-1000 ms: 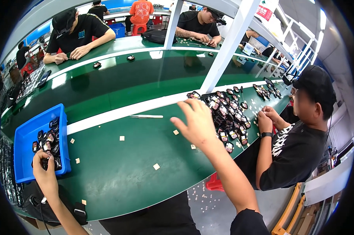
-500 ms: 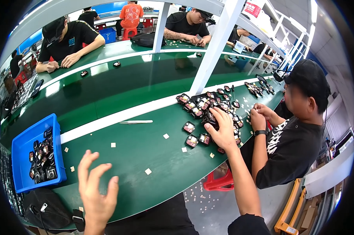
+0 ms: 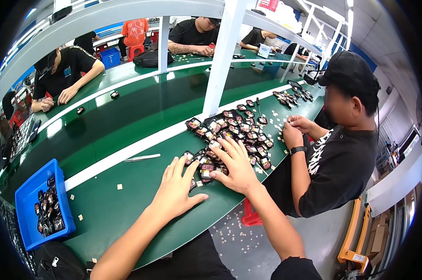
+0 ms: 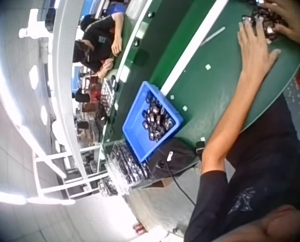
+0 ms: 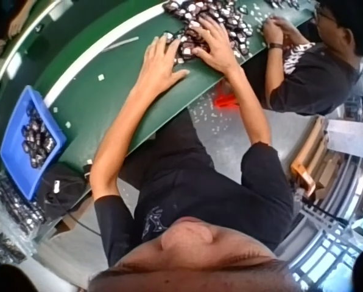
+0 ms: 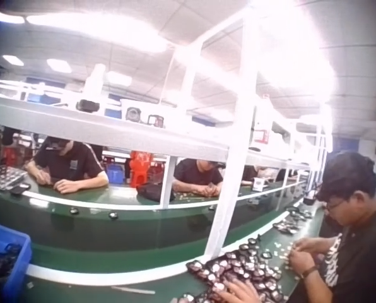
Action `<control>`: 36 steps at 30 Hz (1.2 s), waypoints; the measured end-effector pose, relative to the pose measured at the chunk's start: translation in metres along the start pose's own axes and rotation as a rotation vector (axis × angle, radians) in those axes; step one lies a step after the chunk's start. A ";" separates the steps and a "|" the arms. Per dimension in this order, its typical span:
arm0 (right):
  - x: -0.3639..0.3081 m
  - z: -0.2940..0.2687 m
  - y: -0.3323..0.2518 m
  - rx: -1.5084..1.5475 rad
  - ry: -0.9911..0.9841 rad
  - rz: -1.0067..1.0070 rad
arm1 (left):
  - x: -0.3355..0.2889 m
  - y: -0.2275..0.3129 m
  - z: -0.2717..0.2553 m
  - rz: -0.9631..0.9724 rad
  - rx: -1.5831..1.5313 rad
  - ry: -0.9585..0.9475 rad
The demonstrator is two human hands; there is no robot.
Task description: Inspecting and assembling small electronic dashboard or watch components using tweezers at a factory workbench.
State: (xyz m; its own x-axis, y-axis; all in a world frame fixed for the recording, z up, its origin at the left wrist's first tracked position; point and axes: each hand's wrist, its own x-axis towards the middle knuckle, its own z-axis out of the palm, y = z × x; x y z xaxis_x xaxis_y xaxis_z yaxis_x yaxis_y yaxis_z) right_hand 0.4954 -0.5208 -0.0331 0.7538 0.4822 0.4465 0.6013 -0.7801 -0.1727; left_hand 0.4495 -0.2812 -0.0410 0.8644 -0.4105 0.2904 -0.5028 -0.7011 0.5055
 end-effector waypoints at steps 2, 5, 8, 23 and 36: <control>-0.017 -0.006 0.003 -0.055 0.136 0.153 | 0.014 0.003 0.007 0.009 0.076 -0.027; -0.044 -0.003 0.008 -0.141 0.130 0.441 | 0.034 0.001 0.016 0.041 0.137 -0.036; -0.047 0.004 0.008 -0.089 0.040 0.473 | 0.052 -0.006 0.022 0.103 0.194 -0.032; -0.023 0.017 0.006 0.060 0.005 0.364 | 0.074 -0.018 0.035 0.219 0.089 -0.012; -0.023 0.023 -0.032 0.241 -0.050 0.151 | 0.013 -0.024 0.013 0.214 0.052 0.058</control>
State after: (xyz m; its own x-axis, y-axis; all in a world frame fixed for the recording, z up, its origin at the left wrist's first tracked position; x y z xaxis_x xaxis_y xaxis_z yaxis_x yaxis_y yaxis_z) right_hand 0.4651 -0.4973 -0.0581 0.8480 0.3914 0.3574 0.5225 -0.7303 -0.4400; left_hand 0.4724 -0.2776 -0.0598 0.7359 -0.5202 0.4333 -0.6731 -0.6311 0.3856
